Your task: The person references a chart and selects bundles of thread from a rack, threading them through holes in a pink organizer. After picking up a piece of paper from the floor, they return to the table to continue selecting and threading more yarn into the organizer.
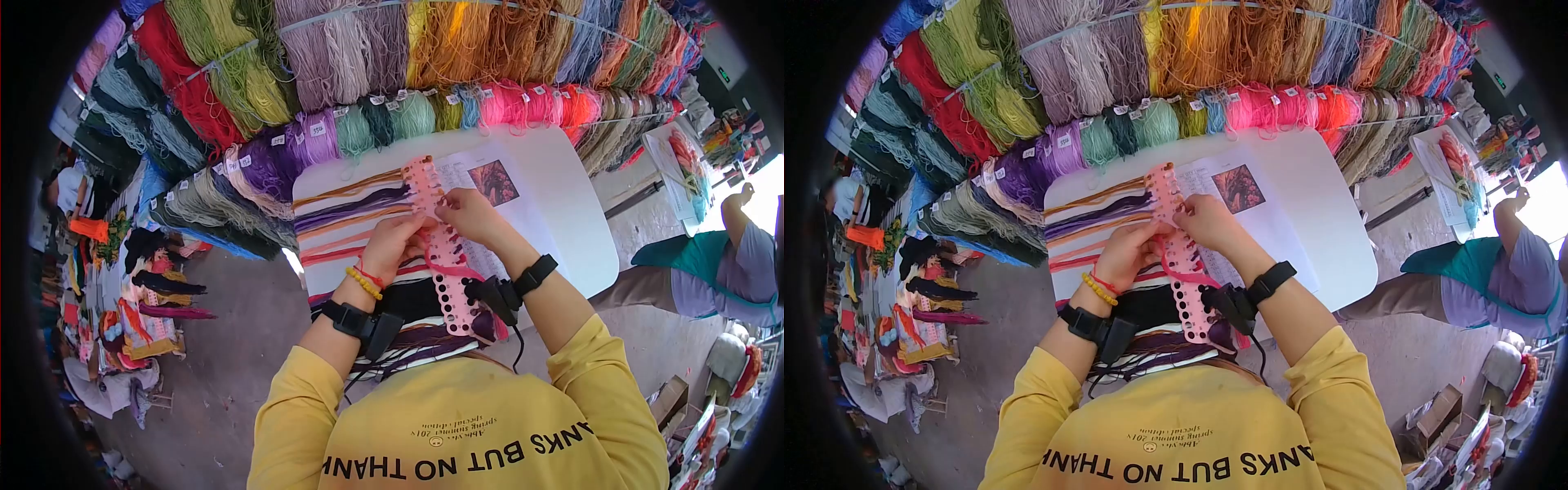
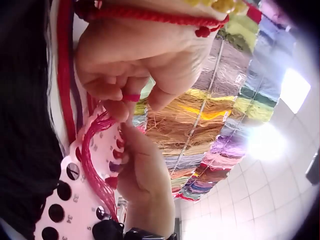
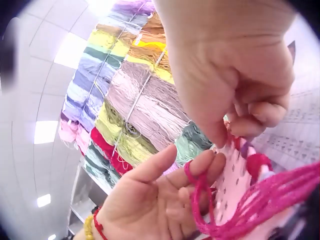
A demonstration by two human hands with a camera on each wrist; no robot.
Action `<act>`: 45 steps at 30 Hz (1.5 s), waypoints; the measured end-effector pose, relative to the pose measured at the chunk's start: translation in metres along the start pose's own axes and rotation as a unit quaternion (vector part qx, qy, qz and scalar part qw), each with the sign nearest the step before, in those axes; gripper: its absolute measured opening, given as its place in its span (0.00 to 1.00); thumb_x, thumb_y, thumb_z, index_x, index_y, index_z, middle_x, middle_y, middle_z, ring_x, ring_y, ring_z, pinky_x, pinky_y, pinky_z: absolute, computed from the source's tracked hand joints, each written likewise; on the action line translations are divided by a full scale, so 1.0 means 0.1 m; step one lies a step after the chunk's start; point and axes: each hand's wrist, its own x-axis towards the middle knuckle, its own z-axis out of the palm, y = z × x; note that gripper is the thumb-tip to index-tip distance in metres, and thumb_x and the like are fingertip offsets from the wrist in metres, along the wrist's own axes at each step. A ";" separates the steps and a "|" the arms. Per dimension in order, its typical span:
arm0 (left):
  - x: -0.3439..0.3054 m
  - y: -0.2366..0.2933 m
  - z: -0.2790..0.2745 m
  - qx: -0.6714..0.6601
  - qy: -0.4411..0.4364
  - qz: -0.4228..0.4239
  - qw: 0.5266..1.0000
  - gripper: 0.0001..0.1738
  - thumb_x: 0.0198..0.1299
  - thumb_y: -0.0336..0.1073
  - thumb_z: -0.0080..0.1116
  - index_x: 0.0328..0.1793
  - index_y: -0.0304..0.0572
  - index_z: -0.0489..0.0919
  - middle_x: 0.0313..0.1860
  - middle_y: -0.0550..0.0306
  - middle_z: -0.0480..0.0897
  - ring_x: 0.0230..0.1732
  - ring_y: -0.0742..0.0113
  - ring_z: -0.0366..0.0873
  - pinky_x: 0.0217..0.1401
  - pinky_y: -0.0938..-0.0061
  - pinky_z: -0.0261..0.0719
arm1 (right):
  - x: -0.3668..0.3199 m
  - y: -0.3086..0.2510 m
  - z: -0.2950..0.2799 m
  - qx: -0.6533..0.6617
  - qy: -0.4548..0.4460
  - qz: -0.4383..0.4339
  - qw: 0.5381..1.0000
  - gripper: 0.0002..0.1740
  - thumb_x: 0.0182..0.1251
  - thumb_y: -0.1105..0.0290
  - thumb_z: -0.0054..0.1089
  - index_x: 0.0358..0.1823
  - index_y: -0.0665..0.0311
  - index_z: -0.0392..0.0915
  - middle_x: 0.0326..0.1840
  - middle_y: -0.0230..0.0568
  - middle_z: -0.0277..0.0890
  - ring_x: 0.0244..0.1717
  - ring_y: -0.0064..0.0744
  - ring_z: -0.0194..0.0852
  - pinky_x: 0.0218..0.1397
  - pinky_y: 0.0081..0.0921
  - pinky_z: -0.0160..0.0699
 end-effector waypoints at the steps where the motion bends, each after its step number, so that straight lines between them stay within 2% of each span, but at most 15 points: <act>1: -0.04 0.02 -0.04 0.004 0.017 0.029 0.999 0.18 0.63 0.44 0.50 0.46 0.35 0.79 0.41 0.60 0.81 0.26 0.80 0.69 0.30 0.85 0.68 | 0.00 0.03 -0.01 0.030 -0.002 -0.005 1.000 0.16 0.55 0.62 0.60 0.35 0.70 0.76 0.27 0.46 0.77 0.28 0.38 0.76 0.33 0.31 0.73; 5: -0.47 0.23 -0.31 -0.174 0.059 0.061 0.981 0.18 0.64 0.46 0.48 0.44 0.39 0.79 0.41 0.59 0.82 0.21 0.78 0.63 0.25 0.85 0.60 | -0.23 -0.24 -0.19 0.170 -0.060 0.025 0.983 0.11 0.58 0.67 0.58 0.34 0.69 0.75 0.23 0.35 0.72 0.22 0.24 0.67 0.26 0.23 0.67; 9: -0.92 0.30 -0.84 -0.274 0.051 0.094 0.956 0.18 0.65 0.46 0.46 0.21 0.52 0.68 0.18 0.66 0.71 0.13 0.76 0.56 0.19 0.82 0.57 | -0.38 -0.38 -0.26 0.205 -0.085 0.007 0.975 0.09 0.61 0.67 0.57 0.34 0.67 0.73 0.20 0.30 0.68 0.17 0.15 0.60 0.18 0.15 0.56; 14: -1.79 0.42 -2.24 -0.280 0.335 0.226 0.871 0.20 0.63 0.43 0.48 0.18 0.56 0.58 0.11 0.70 0.53 0.10 0.78 0.44 0.12 0.83 0.43 | -0.42 -0.26 -0.34 0.241 -0.057 0.038 0.968 0.08 0.62 0.68 0.57 0.33 0.67 0.72 0.19 0.29 0.66 0.15 0.14 0.58 0.16 0.14 0.55; 15: -1.96 0.28 -2.75 -0.173 0.409 0.234 0.865 0.14 0.60 0.40 0.50 0.22 0.51 0.67 0.16 0.65 0.65 0.14 0.73 0.59 0.16 0.79 0.59 | -0.45 -0.26 -0.33 0.241 -0.056 0.038 0.968 0.08 0.62 0.68 0.57 0.33 0.67 0.72 0.19 0.29 0.66 0.15 0.14 0.58 0.16 0.14 0.56; 16: -1.95 0.24 -2.81 0.118 0.534 0.279 0.789 0.10 0.60 0.39 0.51 0.26 0.49 0.70 0.21 0.62 0.69 0.19 0.70 0.64 0.21 0.77 0.64 | -0.45 -0.26 -0.33 0.241 -0.054 0.038 0.968 0.08 0.62 0.68 0.57 0.33 0.67 0.72 0.20 0.29 0.66 0.15 0.14 0.58 0.17 0.14 0.56; 18: -1.97 0.19 -2.86 0.633 0.603 0.275 0.400 0.07 0.58 0.37 0.52 0.35 0.44 0.77 0.32 0.56 0.77 0.30 0.64 0.74 0.32 0.71 0.74 | -0.45 -0.22 -0.33 0.258 -0.058 0.022 0.964 0.08 0.62 0.68 0.57 0.33 0.67 0.72 0.20 0.29 0.67 0.15 0.14 0.58 0.17 0.14 0.56; 19: -1.91 0.34 -2.34 0.638 0.591 0.200 0.451 0.13 0.55 0.34 0.53 0.47 0.41 0.78 0.47 0.50 0.78 0.47 0.60 0.76 0.48 0.66 0.73 | -0.45 -0.22 -0.32 0.265 -0.062 0.013 0.962 0.09 0.62 0.68 0.56 0.33 0.67 0.72 0.20 0.29 0.67 0.15 0.14 0.58 0.17 0.14 0.57; 23: -1.26 0.33 -0.77 0.376 0.267 0.238 0.855 0.14 0.60 0.37 0.54 0.48 0.37 0.77 0.38 0.57 0.80 0.35 0.71 0.76 0.41 0.77 0.74 | -0.46 -0.27 -0.27 0.284 -0.067 -0.001 0.956 0.09 0.62 0.67 0.56 0.33 0.67 0.72 0.21 0.29 0.67 0.15 0.15 0.58 0.18 0.15 0.57; 25: -0.96 0.14 -0.14 0.248 0.101 0.186 0.945 0.17 0.60 0.33 0.55 0.52 0.32 0.73 0.38 0.58 0.79 0.35 0.73 0.75 0.38 0.80 0.74 | -0.46 -0.32 -0.21 0.303 -0.063 -0.012 0.951 0.10 0.61 0.66 0.57 0.33 0.67 0.73 0.20 0.30 0.68 0.16 0.16 0.58 0.17 0.16 0.55; 27: -0.64 -0.11 0.14 0.116 -0.005 0.188 0.975 0.15 0.60 0.35 0.55 0.52 0.37 0.74 0.37 0.61 0.79 0.30 0.79 0.74 0.31 0.85 0.71 | -0.48 -0.39 -0.18 0.296 -0.073 -0.010 0.952 0.10 0.62 0.66 0.57 0.36 0.67 0.73 0.24 0.30 0.69 0.17 0.14 0.61 0.18 0.14 0.58; 31: -0.61 -0.09 0.21 0.146 0.050 0.138 0.978 0.10 0.60 0.33 0.54 0.46 0.38 0.75 0.27 0.66 0.78 0.23 0.83 0.72 0.25 0.89 0.68 | -0.61 -0.35 -0.37 0.164 -0.042 -0.030 0.985 0.17 0.57 0.66 0.61 0.46 0.64 0.74 0.35 0.35 0.75 0.28 0.23 0.73 0.27 0.18 0.70; 34: -0.66 -0.02 0.03 0.139 0.119 0.135 0.974 0.09 0.60 0.33 0.54 0.45 0.38 0.76 0.26 0.67 0.77 0.23 0.82 0.72 0.24 0.88 0.68 | -0.75 0.11 -0.66 -0.192 0.030 -0.217 0.957 0.24 0.50 0.62 0.63 0.52 0.55 0.73 0.48 0.42 0.73 0.50 0.39 0.71 0.49 0.34 0.72; 37: -0.59 -0.03 0.00 0.069 0.115 0.114 0.984 0.07 0.60 0.30 0.52 0.42 0.37 0.75 0.27 0.64 0.78 0.22 0.81 0.73 0.23 0.87 0.70 | -1.01 0.27 -0.79 -0.321 -0.025 -0.152 0.935 0.31 0.44 0.59 0.66 0.55 0.51 0.71 0.60 0.45 0.64 0.63 0.48 0.57 0.61 0.44 0.60; 45: -0.38 -0.22 0.07 0.117 0.118 0.055 0.985 0.06 0.61 0.31 0.50 0.40 0.35 0.74 0.27 0.61 0.78 0.23 0.77 0.78 0.23 0.84 0.78 | -1.14 0.39 -0.74 -0.353 0.029 -0.108 0.929 0.35 0.44 0.54 0.68 0.58 0.49 0.69 0.64 0.42 0.59 0.64 0.47 0.55 0.62 0.46 0.57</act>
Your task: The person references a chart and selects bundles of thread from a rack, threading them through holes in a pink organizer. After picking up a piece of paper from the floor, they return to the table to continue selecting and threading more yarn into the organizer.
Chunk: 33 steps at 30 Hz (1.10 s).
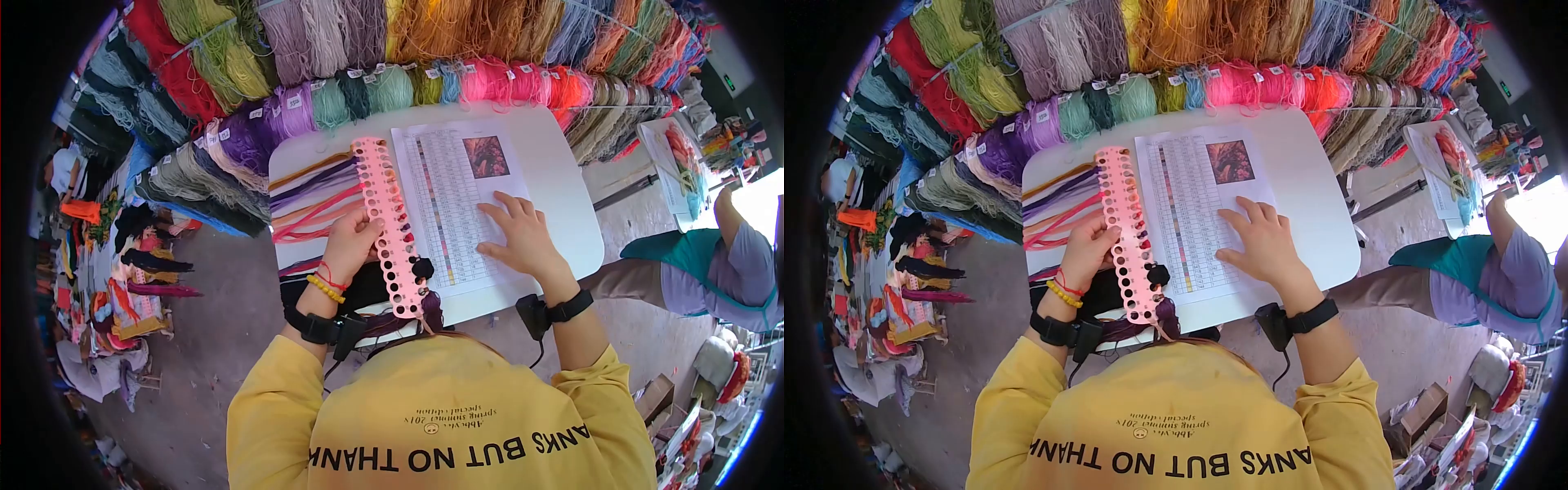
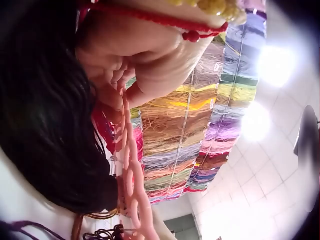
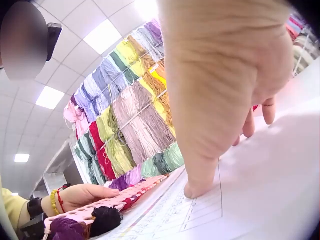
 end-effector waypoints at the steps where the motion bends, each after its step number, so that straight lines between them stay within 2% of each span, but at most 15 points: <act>1: -0.01 0.01 0.01 0.006 0.004 -0.001 1.000 0.06 0.61 0.31 0.50 0.40 0.35 0.74 0.27 0.61 0.79 0.23 0.77 0.78 0.22 0.84 0.78 | 0.00 0.00 0.00 0.000 0.003 0.000 1.000 0.36 0.43 0.53 0.68 0.58 0.49 0.69 0.64 0.43 0.59 0.64 0.47 0.55 0.62 0.46 0.57; 4: 0.01 0.00 0.02 0.032 0.011 0.002 0.999 0.08 0.62 0.32 0.50 0.42 0.36 0.74 0.25 0.63 0.77 0.22 0.79 0.75 0.21 0.86 0.74 | 0.01 0.00 -0.01 0.000 0.002 0.007 1.000 0.34 0.45 0.54 0.67 0.57 0.50 0.69 0.64 0.43 0.58 0.64 0.48 0.54 0.62 0.46 0.56; 7: 0.03 -0.06 0.02 0.054 0.019 0.015 0.998 0.08 0.62 0.33 0.51 0.43 0.36 0.75 0.24 0.65 0.77 0.21 0.80 0.74 0.21 0.87 0.72 | -0.03 -0.06 -0.03 0.006 0.042 -0.027 0.999 0.28 0.49 0.58 0.64 0.55 0.51 0.71 0.61 0.42 0.62 0.61 0.45 0.59 0.60 0.44 0.59; 10: 0.04 -0.08 0.00 0.070 0.023 0.019 0.997 0.08 0.62 0.33 0.51 0.43 0.36 0.75 0.24 0.65 0.76 0.20 0.81 0.73 0.20 0.87 0.71 | -0.09 -0.12 -0.14 0.069 -0.027 -0.085 0.994 0.23 0.54 0.63 0.59 0.54 0.52 0.72 0.51 0.43 0.72 0.52 0.44 0.69 0.52 0.40 0.67; 13: 0.03 -0.07 0.01 0.061 0.025 0.014 0.998 0.08 0.62 0.33 0.50 0.43 0.36 0.75 0.23 0.66 0.76 0.20 0.81 0.73 0.20 0.87 0.71 | -0.13 -0.21 -0.25 0.116 -0.141 -0.094 0.979 0.20 0.57 0.64 0.56 0.53 0.52 0.73 0.36 0.44 0.77 0.39 0.44 0.75 0.41 0.38 0.72; 16: 0.03 -0.06 0.02 0.050 0.027 0.012 0.998 0.08 0.62 0.33 0.50 0.44 0.36 0.75 0.23 0.66 0.76 0.20 0.82 0.72 0.20 0.88 0.70 | -0.18 -0.24 -0.17 0.103 -0.147 -0.110 0.978 0.21 0.58 0.63 0.56 0.55 0.52 0.71 0.28 0.46 0.77 0.32 0.47 0.76 0.35 0.39 0.74; 19: 0.03 -0.05 0.02 0.048 0.027 0.009 0.998 0.08 0.60 0.31 0.51 0.43 0.34 0.75 0.25 0.64 0.77 0.21 0.80 0.74 0.21 0.86 0.73 | -0.18 -0.28 -0.17 0.065 -0.184 -0.094 0.976 0.24 0.57 0.63 0.56 0.57 0.51 0.69 0.27 0.45 0.78 0.30 0.47 0.77 0.34 0.40 0.74; 22: 0.02 -0.05 0.02 0.055 0.032 0.008 0.998 0.08 0.60 0.30 0.52 0.42 0.33 0.75 0.26 0.63 0.78 0.22 0.80 0.75 0.22 0.85 0.74 | -0.21 -0.26 -0.14 0.065 -0.171 -0.094 0.979 0.27 0.55 0.66 0.57 0.59 0.51 0.67 0.23 0.46 0.75 0.28 0.48 0.74 0.33 0.39 0.72; 28: 0.04 -0.07 0.00 0.049 0.027 0.007 0.998 0.08 0.60 0.30 0.52 0.42 0.33 0.75 0.26 0.63 0.78 0.22 0.80 0.75 0.22 0.85 0.73 | -0.25 -0.22 -0.19 0.049 -0.164 -0.071 0.983 0.26 0.57 0.62 0.56 0.59 0.53 0.66 0.26 0.46 0.77 0.29 0.47 0.77 0.33 0.40 0.74; 33: 0.06 -0.10 -0.03 0.068 0.025 0.025 0.997 0.08 0.59 0.30 0.52 0.42 0.33 0.75 0.26 0.63 0.78 0.23 0.81 0.74 0.22 0.86 0.72 | -0.28 -0.12 -0.21 0.073 -0.146 -0.050 0.985 0.27 0.55 0.65 0.57 0.59 0.53 0.67 0.23 0.45 0.76 0.28 0.47 0.75 0.33 0.39 0.72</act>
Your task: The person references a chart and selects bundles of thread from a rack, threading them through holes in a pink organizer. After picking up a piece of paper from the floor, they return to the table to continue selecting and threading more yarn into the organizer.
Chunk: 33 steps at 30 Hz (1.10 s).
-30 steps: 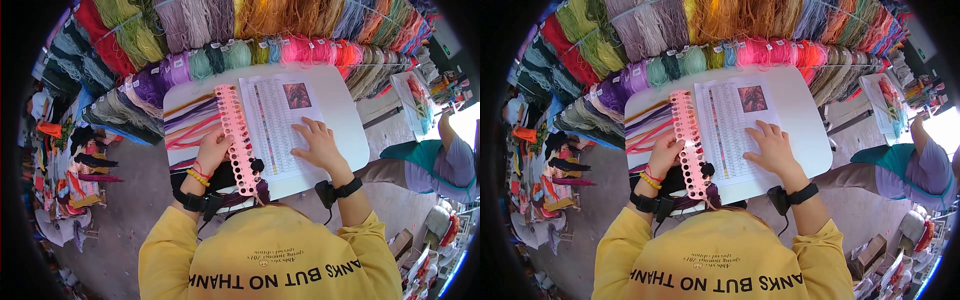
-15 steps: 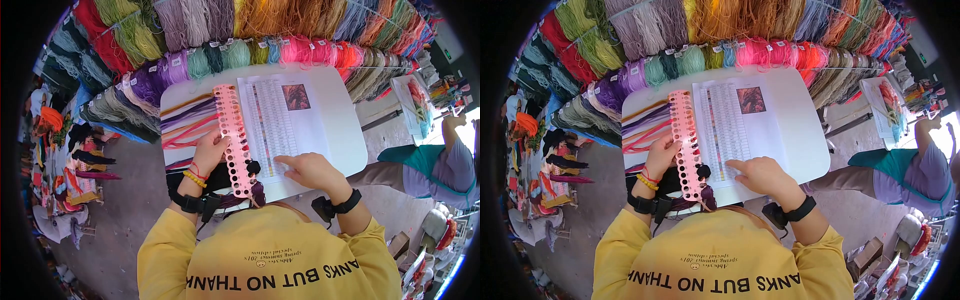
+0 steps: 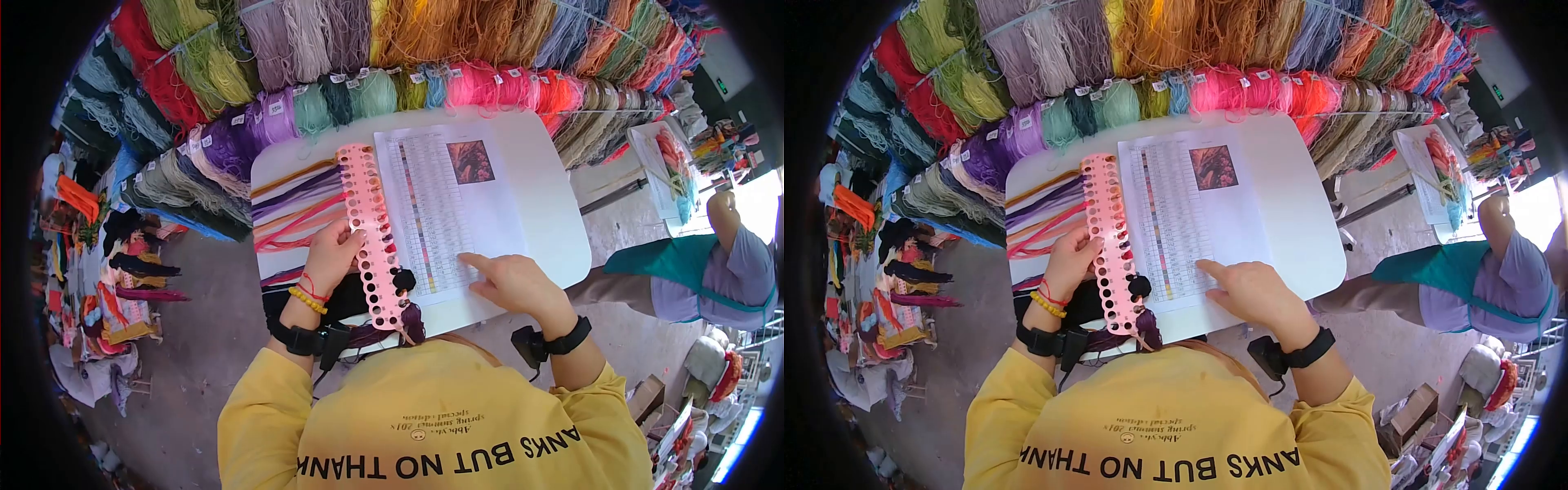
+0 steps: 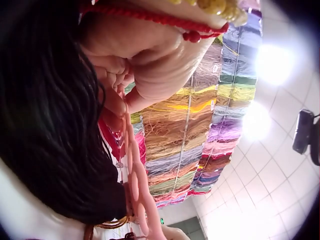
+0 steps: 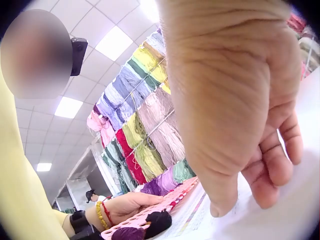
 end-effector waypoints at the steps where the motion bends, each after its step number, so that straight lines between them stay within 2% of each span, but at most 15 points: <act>1: 0.00 0.00 0.00 0.002 0.000 0.002 1.000 0.08 0.59 0.30 0.53 0.42 0.33 0.75 0.26 0.63 0.78 0.23 0.81 0.74 0.22 0.86 0.72 | -0.01 0.04 -0.01 0.003 0.007 0.001 1.000 0.27 0.55 0.65 0.58 0.58 0.53 0.67 0.23 0.44 0.76 0.27 0.47 0.75 0.33 0.38 0.72; 7: -0.04 0.06 0.02 0.000 0.012 -0.005 1.000 0.09 0.59 0.30 0.53 0.44 0.33 0.75 0.26 0.63 0.78 0.23 0.81 0.73 0.22 0.86 0.71 | 0.02 0.32 -0.24 -0.017 -0.016 0.043 0.999 0.23 0.57 0.62 0.56 0.56 0.56 0.69 0.28 0.44 0.78 0.32 0.46 0.76 0.37 0.38 0.73; 10: -0.04 0.04 0.05 -0.021 0.028 -0.013 0.999 0.10 0.59 0.29 0.53 0.46 0.34 0.74 0.27 0.63 0.78 0.23 0.81 0.73 0.21 0.86 0.70 | 0.06 0.48 -0.53 0.030 0.026 0.061 0.997 0.21 0.53 0.67 0.60 0.51 0.58 0.74 0.23 0.43 0.75 0.25 0.41 0.74 0.31 0.32 0.72; 12: -0.03 0.02 0.06 -0.033 0.043 -0.012 0.998 0.11 0.58 0.28 0.53 0.47 0.34 0.74 0.27 0.64 0.78 0.22 0.81 0.73 0.21 0.86 0.70 | 0.10 0.62 -0.78 0.110 0.052 0.066 0.990 0.17 0.56 0.65 0.59 0.47 0.60 0.75 0.24 0.39 0.74 0.27 0.32 0.73 0.32 0.28 0.71; 14: -0.02 -0.03 0.04 -0.010 0.047 0.002 0.999 0.11 0.58 0.27 0.53 0.47 0.33 0.73 0.26 0.64 0.77 0.22 0.81 0.72 0.21 0.86 0.69 | 0.17 0.81 -0.99 0.213 0.105 0.048 0.970 0.14 0.56 0.67 0.60 0.44 0.61 0.76 0.23 0.35 0.72 0.26 0.24 0.70 0.31 0.23 0.70; 15: -0.02 -0.01 0.06 -0.013 0.053 0.009 0.998 0.11 0.58 0.27 0.53 0.47 0.33 0.73 0.25 0.64 0.77 0.22 0.81 0.71 0.21 0.86 0.68 | 0.23 0.91 -1.07 0.257 0.148 0.024 0.955 0.11 0.58 0.68 0.59 0.42 0.64 0.77 0.24 0.30 0.71 0.26 0.17 0.64 0.31 0.17 0.67; 18: -0.06 0.00 0.09 -0.007 0.071 0.018 0.997 0.12 0.57 0.26 0.53 0.47 0.33 0.73 0.24 0.65 0.76 0.21 0.81 0.71 0.21 0.86 0.67 | 0.39 1.02 -1.54 0.437 0.246 0.007 0.865 0.11 0.61 0.68 0.56 0.40 0.67 0.76 0.27 0.28 0.74 0.26 0.18 0.68 0.30 0.18 0.70; 21: -0.08 0.04 0.09 0.019 0.080 -0.002 0.997 0.13 0.57 0.26 0.53 0.49 0.33 0.73 0.24 0.65 0.76 0.21 0.82 0.70 0.21 0.87 0.66 | 0.74 1.24 -1.66 0.420 0.325 0.050 0.846 0.10 0.60 0.69 0.57 0.39 0.67 0.76 0.27 0.31 0.74 0.26 0.18 0.70 0.30 0.19 0.71; 24: -0.09 0.07 0.11 0.011 0.075 0.007 0.997 0.14 0.57 0.26 0.52 0.50 0.33 0.72 0.25 0.65 0.76 0.21 0.82 0.71 0.20 0.88 0.66 | 1.20 1.65 -1.40 0.334 0.311 0.043 0.889 0.10 0.59 0.68 0.57 0.37 0.68 0.77 0.26 0.32 0.75 0.26 0.18 0.70 0.29 0.19 0.71; 27: -0.09 0.06 0.12 0.001 0.080 0.012 0.997 0.17 0.58 0.26 0.51 0.54 0.31 0.70 0.26 0.64 0.77 0.21 0.82 0.71 0.20 0.88 0.66 | 1.47 1.78 -1.24 0.298 0.260 0.063 0.916 0.12 0.57 0.66 0.58 0.37 0.68 0.77 0.25 0.37 0.76 0.27 0.25 0.74 0.31 0.23 0.73; 30: -0.10 0.11 0.15 -0.005 0.087 0.003 0.996 0.18 0.58 0.27 0.53 0.56 0.30 0.69 0.27 0.63 0.77 0.22 0.82 0.71 0.20 0.88 0.66 | 1.74 1.91 -1.07 0.250 0.276 0.076 0.925 0.14 0.55 0.64 0.59 0.38 0.66 0.78 0.27 0.42 0.78 0.30 0.32 0.78 0.35 0.27 0.75; 31: -0.10 0.11 0.15 -0.011 0.088 0.003 0.996 0.19 0.58 0.27 0.53 0.56 0.30 0.69 0.27 0.63 0.77 0.22 0.82 0.71 0.21 0.89 0.66 | 1.79 1.94 -1.03 0.248 0.279 0.080 0.924 0.14 0.54 0.62 0.58 0.38 0.63 0.78 0.29 0.45 0.79 0.34 0.38 0.79 0.38 0.31 0.75; 33: -0.10 0.11 0.16 -0.014 0.089 0.003 0.996 0.19 0.58 0.27 0.53 0.56 0.30 0.69 0.27 0.63 0.77 0.22 0.82 0.71 0.21 0.89 0.66 | 1.90 1.98 -0.98 0.211 0.297 0.069 0.929 0.12 0.55 0.65 0.58 0.36 0.65 0.78 0.28 0.42 0.78 0.30 0.32 0.77 0.35 0.28 0.74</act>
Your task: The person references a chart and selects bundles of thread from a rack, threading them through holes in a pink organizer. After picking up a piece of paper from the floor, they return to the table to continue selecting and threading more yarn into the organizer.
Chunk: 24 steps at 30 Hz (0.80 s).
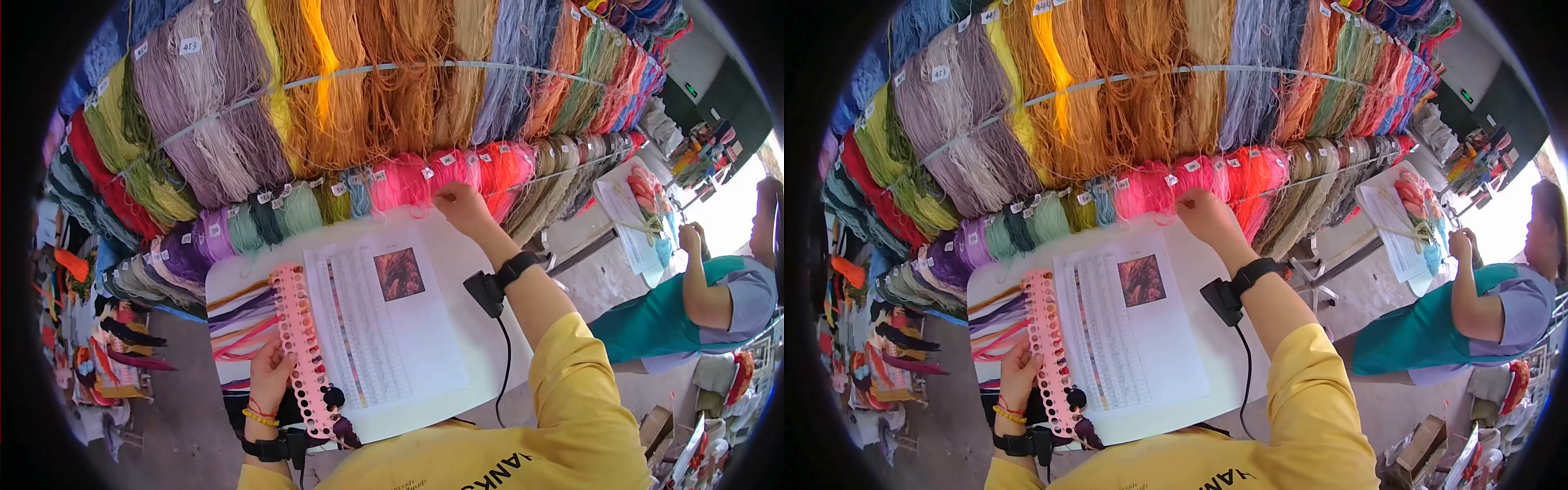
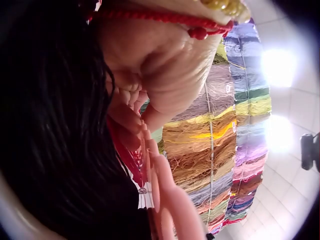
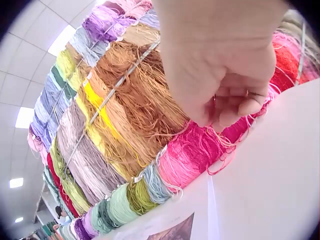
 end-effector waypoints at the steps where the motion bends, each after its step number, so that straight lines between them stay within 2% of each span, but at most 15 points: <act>1: 0.00 0.00 0.00 0.002 -0.001 -0.001 1.000 0.19 0.58 0.27 0.53 0.56 0.30 0.69 0.28 0.63 0.77 0.22 0.82 0.71 0.21 0.89 0.66 | 0.03 0.02 0.05 -0.015 0.008 -0.012 1.000 0.11 0.55 0.67 0.58 0.36 0.67 0.78 0.27 0.40 0.77 0.28 0.28 0.75 0.34 0.27 0.74; 4: -0.01 0.00 -0.02 0.003 -0.002 -0.006 1.000 0.20 0.58 0.27 0.54 0.57 0.30 0.69 0.29 0.63 0.78 0.23 0.81 0.72 0.23 0.89 0.67 | -0.01 -0.32 0.01 -0.039 0.003 0.033 0.999 0.10 0.55 0.66 0.58 0.35 0.65 0.78 0.28 0.41 0.78 0.29 0.32 0.76 0.36 0.28 0.74; 7: -0.01 -0.03 -0.01 -0.010 0.002 -0.005 1.000 0.20 0.58 0.27 0.55 0.57 0.30 0.69 0.30 0.62 0.78 0.26 0.81 0.72 0.26 0.88 0.69 | 0.12 -0.20 0.20 0.006 0.011 0.002 1.000 0.11 0.55 0.64 0.58 0.35 0.63 0.79 0.29 0.42 0.78 0.31 0.36 0.78 0.37 0.30 0.75; 10: -0.01 -0.05 -0.02 -0.018 0.001 0.000 1.000 0.22 0.58 0.28 0.55 0.58 0.30 0.68 0.32 0.61 0.78 0.27 0.80 0.73 0.28 0.87 0.71 | 0.15 -0.27 0.25 -0.028 0.008 -0.012 1.000 0.13 0.55 0.60 0.55 0.36 0.59 0.79 0.30 0.45 0.79 0.35 0.45 0.79 0.40 0.37 0.75; 13: -0.02 -0.05 -0.02 -0.016 0.001 0.003 1.000 0.22 0.58 0.27 0.55 0.59 0.30 0.68 0.33 0.60 0.78 0.28 0.79 0.73 0.29 0.87 0.71 | 0.18 -0.31 0.31 -0.054 0.009 0.032 0.998 0.12 0.53 0.60 0.59 0.34 0.60 0.80 0.29 0.43 0.79 0.34 0.40 0.79 0.39 0.34 0.76; 16: -0.02 -0.05 -0.01 -0.022 0.007 -0.001 1.000 0.22 0.57 0.26 0.55 0.59 0.30 0.68 0.34 0.60 0.79 0.29 0.79 0.73 0.29 0.86 0.72 | 0.16 -0.33 0.36 -0.067 0.027 0.024 0.997 0.12 0.53 0.61 0.58 0.35 0.59 0.78 0.29 0.42 0.79 0.33 0.41 0.78 0.39 0.35 0.75; 19: -0.02 -0.07 -0.01 -0.029 0.005 0.010 1.000 0.22 0.57 0.26 0.55 0.59 0.30 0.68 0.34 0.59 0.79 0.29 0.79 0.74 0.30 0.86 0.72 | 0.11 -0.46 0.36 -0.101 0.053 -0.013 0.993 0.11 0.54 0.63 0.57 0.37 0.58 0.75 0.32 0.39 0.78 0.34 0.42 0.78 0.38 0.36 0.75; 22: 0.00 -0.10 -0.01 -0.042 0.002 0.021 0.999 0.22 0.57 0.25 0.55 0.59 0.30 0.68 0.34 0.58 0.79 0.29 0.78 0.74 0.30 0.85 0.73 | 0.12 -0.41 0.45 -0.152 0.077 -0.099 0.980 0.09 0.56 0.65 0.56 0.38 0.57 0.73 0.34 0.37 0.75 0.35 0.41 0.78 0.36 0.36 0.75; 24: 0.00 -0.10 0.00 -0.040 0.004 0.023 0.999 0.21 0.57 0.25 0.54 0.58 0.30 0.68 0.34 0.58 0.79 0.29 0.78 0.74 0.30 0.85 0.73 | 0.13 -0.38 0.48 -0.154 0.076 -0.117 0.978 0.08 0.56 0.66 0.56 0.37 0.57 0.74 0.35 0.37 0.73 0.35 0.41 0.77 0.35 0.36 0.75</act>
